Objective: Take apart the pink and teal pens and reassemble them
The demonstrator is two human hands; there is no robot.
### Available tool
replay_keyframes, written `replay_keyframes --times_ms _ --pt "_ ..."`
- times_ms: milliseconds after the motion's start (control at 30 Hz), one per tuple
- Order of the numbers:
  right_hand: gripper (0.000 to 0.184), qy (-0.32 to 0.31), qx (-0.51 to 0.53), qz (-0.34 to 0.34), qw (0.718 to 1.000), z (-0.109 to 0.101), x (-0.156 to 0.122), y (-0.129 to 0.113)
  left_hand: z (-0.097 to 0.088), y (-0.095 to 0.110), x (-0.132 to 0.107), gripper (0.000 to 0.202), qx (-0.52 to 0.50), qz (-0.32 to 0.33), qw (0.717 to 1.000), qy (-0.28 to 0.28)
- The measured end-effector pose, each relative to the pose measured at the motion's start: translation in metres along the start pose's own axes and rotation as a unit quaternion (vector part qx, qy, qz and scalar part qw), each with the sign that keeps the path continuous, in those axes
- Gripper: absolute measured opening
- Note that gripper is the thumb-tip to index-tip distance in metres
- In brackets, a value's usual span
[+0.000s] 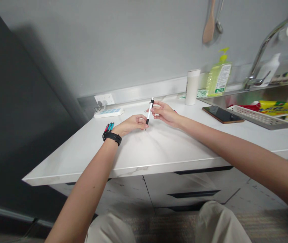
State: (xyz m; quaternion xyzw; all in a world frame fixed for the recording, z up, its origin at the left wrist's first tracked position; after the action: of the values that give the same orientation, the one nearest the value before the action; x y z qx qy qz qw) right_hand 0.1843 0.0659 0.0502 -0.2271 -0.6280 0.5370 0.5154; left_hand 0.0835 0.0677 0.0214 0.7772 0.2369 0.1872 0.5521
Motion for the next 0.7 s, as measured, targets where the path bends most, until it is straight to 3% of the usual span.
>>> replay_keyframes --times_ms 167,367,700 --pt "0.030 0.031 -0.027 0.001 0.999 -0.008 0.001 0.004 0.003 0.001 -0.001 0.038 -0.002 -0.007 1.000 -0.010" --pt "0.030 -0.006 0.002 0.001 1.000 0.001 -0.002 -0.004 0.002 0.000 -0.001 0.038 -0.005 -0.001 1.000 -0.018" --pt "0.043 0.063 -0.045 0.002 0.997 -0.010 0.003 0.001 -0.003 -0.003 0.000 0.041 -0.007 -0.001 1.000 -0.002"
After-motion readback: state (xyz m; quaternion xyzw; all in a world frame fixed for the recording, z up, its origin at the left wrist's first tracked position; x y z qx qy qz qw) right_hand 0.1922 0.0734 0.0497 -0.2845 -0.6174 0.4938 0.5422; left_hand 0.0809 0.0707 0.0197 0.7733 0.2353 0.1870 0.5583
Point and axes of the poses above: each hand's wrist, its own x-axis towards the middle knuckle, its own z-axis out of the palm, y = z × x, the point moved 10 cm from there along x, towards the middle knuckle, and after that the axes turned 7 degrees about -y, right-handed, at the moved point
